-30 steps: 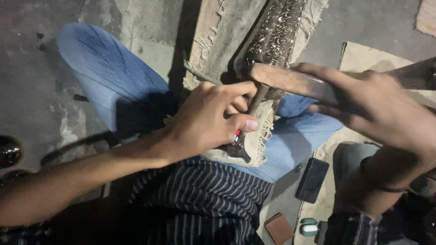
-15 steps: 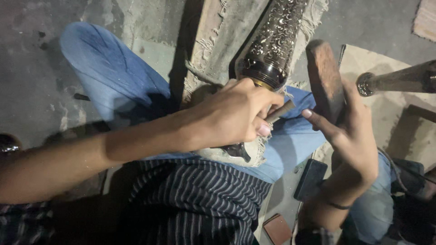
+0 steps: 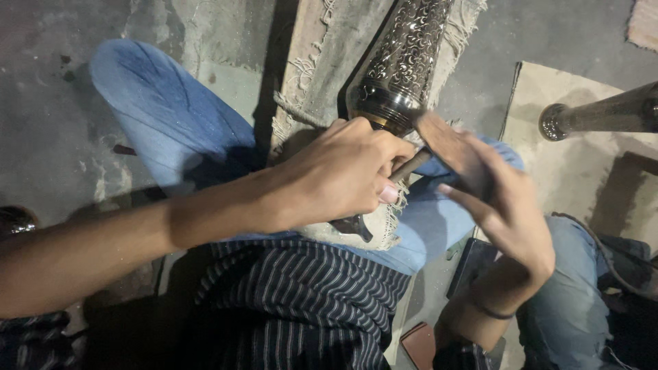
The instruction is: The person sits cross-legged on the floor with an ornate brass vase braced against a cloth cushion on their lap. They hold a chisel against the vase surface and repeatedly strike it with a wooden mallet, working the chisel around different areas of the vase to cut a decorative pattern into the metal.
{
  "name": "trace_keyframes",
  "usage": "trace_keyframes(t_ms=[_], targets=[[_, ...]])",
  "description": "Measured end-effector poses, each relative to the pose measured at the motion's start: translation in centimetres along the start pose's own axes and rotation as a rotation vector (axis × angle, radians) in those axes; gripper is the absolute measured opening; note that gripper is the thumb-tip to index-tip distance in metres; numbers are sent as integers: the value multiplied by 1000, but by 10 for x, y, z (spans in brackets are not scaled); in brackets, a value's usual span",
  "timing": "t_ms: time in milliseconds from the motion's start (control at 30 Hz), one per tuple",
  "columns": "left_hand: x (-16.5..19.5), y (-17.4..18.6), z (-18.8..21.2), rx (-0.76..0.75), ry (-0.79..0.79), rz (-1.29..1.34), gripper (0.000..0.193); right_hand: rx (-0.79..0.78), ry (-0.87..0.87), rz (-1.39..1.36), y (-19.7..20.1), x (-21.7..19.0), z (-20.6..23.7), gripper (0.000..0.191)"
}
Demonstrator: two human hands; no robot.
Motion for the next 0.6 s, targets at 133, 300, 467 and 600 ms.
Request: trace_keyframes(t_ms=[133, 300, 467, 600], targets=[[-13, -4, 0, -37, 121, -52, 34, -139, 35, 199, -8, -5, 5, 61], [-5, -2, -1, 13, -53, -88, 41, -217, 367, 319, -21, -32, 14, 61], [-14, -6, -2, -10, -73, -88, 43, -240, 314, 362, -37, -23, 22, 68], [-15, -10, -1, -15, -130, -88, 43, -47, -282, 94, -21, 24, 31, 69]])
Point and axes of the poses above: each hand's wrist, its own z-axis away from the middle knuckle, its own y-axis out of the back of the hand, x = y × z, the point moved 10 cm from there along -z, towards the middle knuckle, and after that the axes turned 12 degrees about z, right-handed, at the moved point
